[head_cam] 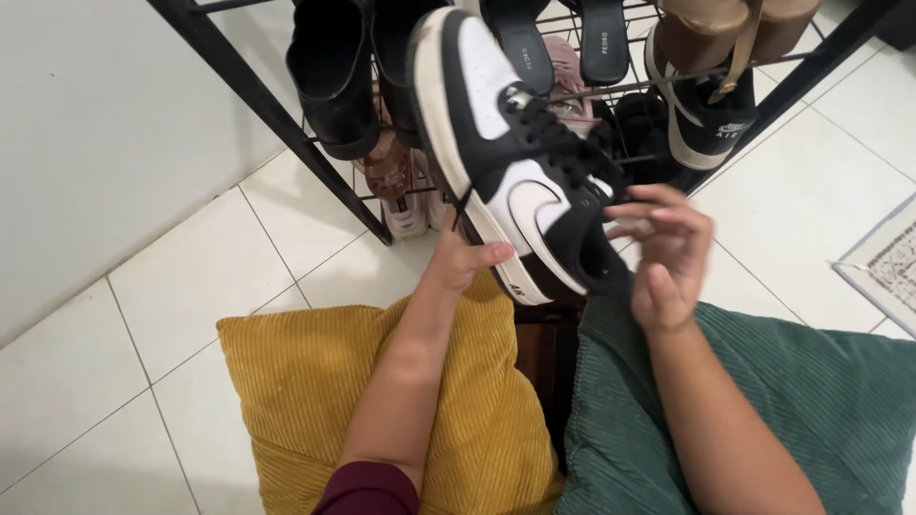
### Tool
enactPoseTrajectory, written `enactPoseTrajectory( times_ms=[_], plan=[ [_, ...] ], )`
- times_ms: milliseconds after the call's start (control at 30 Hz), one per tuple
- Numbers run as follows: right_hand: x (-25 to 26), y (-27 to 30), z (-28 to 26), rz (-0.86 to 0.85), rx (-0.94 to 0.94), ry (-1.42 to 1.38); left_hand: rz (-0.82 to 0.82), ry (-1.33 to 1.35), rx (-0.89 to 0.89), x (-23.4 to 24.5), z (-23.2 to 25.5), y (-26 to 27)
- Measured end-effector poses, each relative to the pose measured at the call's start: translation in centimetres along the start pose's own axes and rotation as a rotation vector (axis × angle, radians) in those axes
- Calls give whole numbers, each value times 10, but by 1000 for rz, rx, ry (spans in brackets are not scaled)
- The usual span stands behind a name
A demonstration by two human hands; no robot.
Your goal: Organizing and inspecting various shoes on a multi-tier shoe rack
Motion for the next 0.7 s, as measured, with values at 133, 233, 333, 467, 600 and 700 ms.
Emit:
enactPoseTrajectory(
  times_ms=[133, 233, 333, 467, 600, 700],
  plan=[
    [11, -8, -16, -78, 387, 459, -64, -34, -42, -14, 10, -4],
    [20, -1, -11, -118, 549, 640, -88, -62, -35, -23, 10, 0],
    [18, -1, -13, -127, 650, 722, -92, -70, 0, -24, 7, 2],
    [14, -4, -19, -129, 742, 845, -110, -62, 16, -24, 8, 4],
    [1, -11, -30, -143, 761, 815, -139, -58, 7, -30, 21, -2],
    [6, -12, -33, -102, 720, 844, -159, -10, 98, -33, 28, -3]
  ],
)
Point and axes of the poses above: each hand's wrist, its own y-axis away from the middle knuckle, its own x-axis out of the back of the hand, z = x × y, the point moved 1 cm from there along -y, towards the middle knuckle, and after that the axes turned 12 degrees about -y, right-handed, at the moved point
